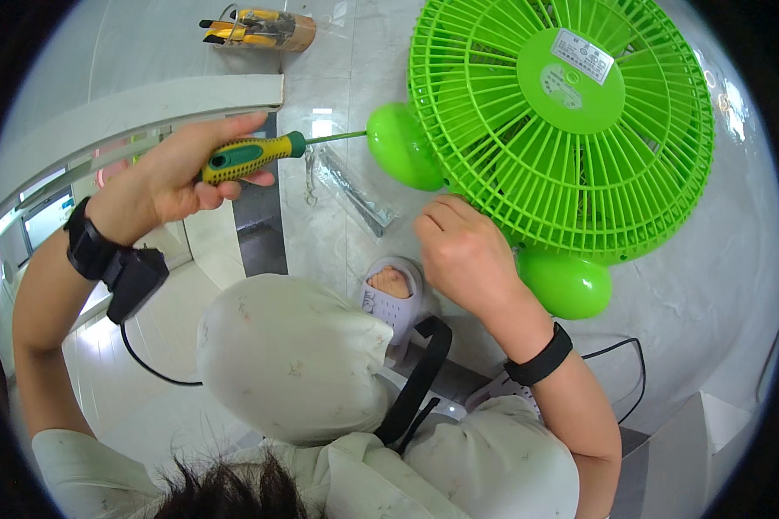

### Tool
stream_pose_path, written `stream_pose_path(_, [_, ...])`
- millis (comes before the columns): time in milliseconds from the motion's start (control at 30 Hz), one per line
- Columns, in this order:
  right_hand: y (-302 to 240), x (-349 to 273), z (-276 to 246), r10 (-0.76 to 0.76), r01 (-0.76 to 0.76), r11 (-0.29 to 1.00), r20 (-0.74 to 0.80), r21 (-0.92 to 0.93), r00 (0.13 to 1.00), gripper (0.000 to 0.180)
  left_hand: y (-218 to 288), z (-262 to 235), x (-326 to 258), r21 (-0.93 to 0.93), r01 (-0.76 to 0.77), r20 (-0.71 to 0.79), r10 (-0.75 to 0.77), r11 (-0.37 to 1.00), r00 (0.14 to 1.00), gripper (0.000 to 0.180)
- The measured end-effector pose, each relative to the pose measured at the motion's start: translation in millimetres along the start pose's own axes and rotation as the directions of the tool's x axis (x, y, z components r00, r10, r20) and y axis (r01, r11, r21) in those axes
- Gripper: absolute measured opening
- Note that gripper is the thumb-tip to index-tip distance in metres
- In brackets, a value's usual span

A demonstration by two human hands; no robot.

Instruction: The person uses a screwdriver to tighten screws on the base and cage of a green plastic fan. They rotate the fan to access different screw locations and continue fastening components together.

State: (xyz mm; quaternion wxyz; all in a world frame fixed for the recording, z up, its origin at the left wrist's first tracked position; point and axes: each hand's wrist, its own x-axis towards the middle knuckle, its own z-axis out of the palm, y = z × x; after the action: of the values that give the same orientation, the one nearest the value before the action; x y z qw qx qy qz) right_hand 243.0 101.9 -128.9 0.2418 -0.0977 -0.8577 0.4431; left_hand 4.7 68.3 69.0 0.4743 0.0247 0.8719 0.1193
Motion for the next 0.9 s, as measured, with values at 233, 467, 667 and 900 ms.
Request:
stream_pose_path(233, [-1,1,3,0.005,-0.005,1.000,-0.014,0.007,1.000,0.011,-18,6,4,0.478,-0.425,-0.031,0.499,0.769,0.866,0.021])
stream_pose_path(467, [-1,1,-2,-0.008,0.008,1.000,0.009,0.009,1.000,0.013,-7,8,6,0.379,-0.323,0.021,0.341,0.867,0.940,0.028])
stream_pose_path(667, [4,4,5,0.003,-0.003,1.000,-0.016,0.002,1.000,0.012,-17,-5,27,0.809,-0.547,0.549,0.615,-0.218,0.567,0.031])
stream_pose_path(900, [4,7,2,0.006,-0.006,0.999,0.000,0.037,1.000,0.013,-4,10,14,0.607,-0.487,-0.158,0.695,0.629,0.701,0.040])
